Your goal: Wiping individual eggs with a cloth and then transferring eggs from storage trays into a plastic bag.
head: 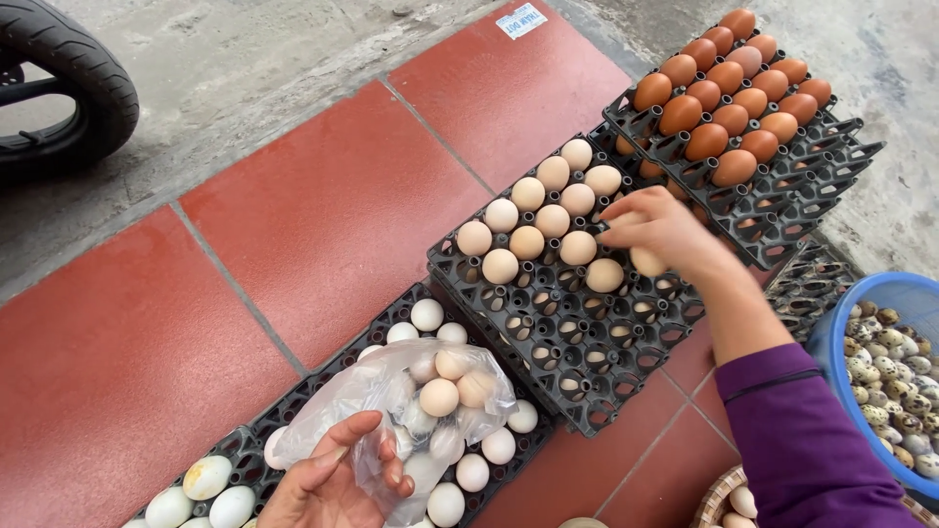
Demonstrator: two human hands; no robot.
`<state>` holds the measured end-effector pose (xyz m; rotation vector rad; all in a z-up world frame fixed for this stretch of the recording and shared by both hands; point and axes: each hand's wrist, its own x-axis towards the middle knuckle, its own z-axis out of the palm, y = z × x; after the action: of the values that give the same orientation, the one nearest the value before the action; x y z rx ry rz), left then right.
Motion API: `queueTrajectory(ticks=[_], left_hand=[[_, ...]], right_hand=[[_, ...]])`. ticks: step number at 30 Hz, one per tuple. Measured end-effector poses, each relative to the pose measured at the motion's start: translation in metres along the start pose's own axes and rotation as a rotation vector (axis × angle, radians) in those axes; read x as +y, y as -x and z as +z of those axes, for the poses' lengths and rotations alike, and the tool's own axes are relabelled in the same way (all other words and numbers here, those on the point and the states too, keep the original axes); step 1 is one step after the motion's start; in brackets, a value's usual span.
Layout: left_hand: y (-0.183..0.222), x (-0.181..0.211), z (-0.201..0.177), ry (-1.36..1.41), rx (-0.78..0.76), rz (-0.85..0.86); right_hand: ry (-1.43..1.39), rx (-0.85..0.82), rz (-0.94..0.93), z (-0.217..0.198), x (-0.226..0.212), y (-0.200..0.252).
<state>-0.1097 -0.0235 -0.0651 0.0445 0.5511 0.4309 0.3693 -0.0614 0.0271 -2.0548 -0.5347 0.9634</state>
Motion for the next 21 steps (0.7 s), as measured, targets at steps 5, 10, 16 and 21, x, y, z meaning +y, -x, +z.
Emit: queueTrajectory(ticks=[5, 10, 16, 21], left_hand=[[-0.002, -0.006, 0.002, -0.012, -0.048, 0.013], [0.008, -0.011, 0.008, -0.104, 0.084, 0.047], [0.013, -0.014, 0.012, -0.164, 0.069, 0.083], [0.007, -0.028, 0.001, -0.184, -0.002, 0.077]], right_hand=[[1.359, -0.012, 0.021, 0.045, 0.007, -0.024], [1.128, 0.051, -0.090, 0.034, -0.004, 0.010], [-0.149, -0.688, 0.097, 0.076, 0.013, 0.080], [-0.022, -1.071, 0.194, 0.194, 0.033, 0.105]])
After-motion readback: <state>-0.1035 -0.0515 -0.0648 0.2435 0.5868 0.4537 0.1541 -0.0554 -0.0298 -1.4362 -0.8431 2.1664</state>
